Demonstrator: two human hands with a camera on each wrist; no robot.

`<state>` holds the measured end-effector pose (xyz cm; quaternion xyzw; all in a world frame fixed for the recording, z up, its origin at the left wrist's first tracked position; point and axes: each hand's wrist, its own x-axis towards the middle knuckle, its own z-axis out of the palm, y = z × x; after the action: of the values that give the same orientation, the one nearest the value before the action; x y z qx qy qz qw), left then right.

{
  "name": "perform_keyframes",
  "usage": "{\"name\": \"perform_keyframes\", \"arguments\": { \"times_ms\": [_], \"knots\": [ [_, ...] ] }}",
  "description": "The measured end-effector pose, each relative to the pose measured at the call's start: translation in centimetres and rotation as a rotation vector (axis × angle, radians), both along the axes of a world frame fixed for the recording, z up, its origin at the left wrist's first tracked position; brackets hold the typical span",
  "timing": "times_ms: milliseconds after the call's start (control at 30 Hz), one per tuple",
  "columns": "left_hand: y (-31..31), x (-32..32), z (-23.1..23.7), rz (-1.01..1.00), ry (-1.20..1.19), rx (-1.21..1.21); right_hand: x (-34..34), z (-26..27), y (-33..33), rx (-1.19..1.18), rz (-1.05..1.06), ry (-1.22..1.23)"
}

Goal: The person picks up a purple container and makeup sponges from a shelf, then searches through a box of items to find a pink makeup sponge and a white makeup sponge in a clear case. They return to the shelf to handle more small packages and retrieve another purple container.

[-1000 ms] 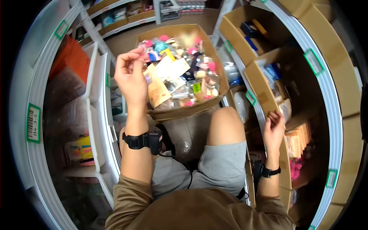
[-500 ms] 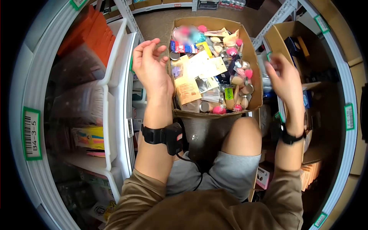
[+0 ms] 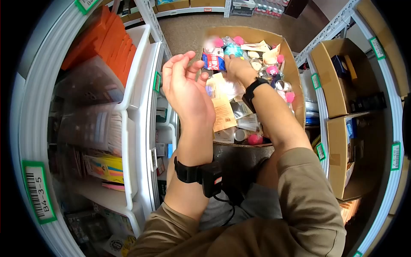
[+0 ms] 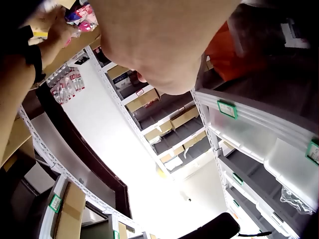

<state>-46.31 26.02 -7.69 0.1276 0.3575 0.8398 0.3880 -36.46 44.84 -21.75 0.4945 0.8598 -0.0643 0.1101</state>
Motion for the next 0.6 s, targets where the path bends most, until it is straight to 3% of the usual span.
{"name": "perform_keyframes", "arguments": {
  "times_ms": [167,200,333,433,500,567,600],
  "knots": [
    [-0.2,-0.2,-0.2,-0.013,-0.033,0.007,0.7,-1.1,0.5,0.140,-0.070,0.043],
    [-0.3,-0.1,-0.3,-0.017,-0.035,0.002,1.1,-2.6,1.5,0.260,-0.139,0.131],
    [-0.2,0.2,-0.3,-0.012,-0.048,-0.008,1.2,-2.1,1.1,0.296,-0.331,0.280],
    [0.2,0.4,-0.5,-0.010,-0.061,0.000,-1.1,0.0,-1.1,0.114,-0.361,0.398],
    [0.2,0.5,-0.6,-0.008,-0.062,0.005,-1.9,-0.6,-1.4,-0.022,-0.020,0.420],
    [0.2,0.5,-0.6,-0.006,-0.064,0.011,-2.3,-2.2,-2.4,0.000,0.034,0.498],
    [0.2,0.5,-0.7,-0.006,-0.062,0.011,-2.4,-2.7,-2.6,-0.008,0.084,0.395]
  ]
}}
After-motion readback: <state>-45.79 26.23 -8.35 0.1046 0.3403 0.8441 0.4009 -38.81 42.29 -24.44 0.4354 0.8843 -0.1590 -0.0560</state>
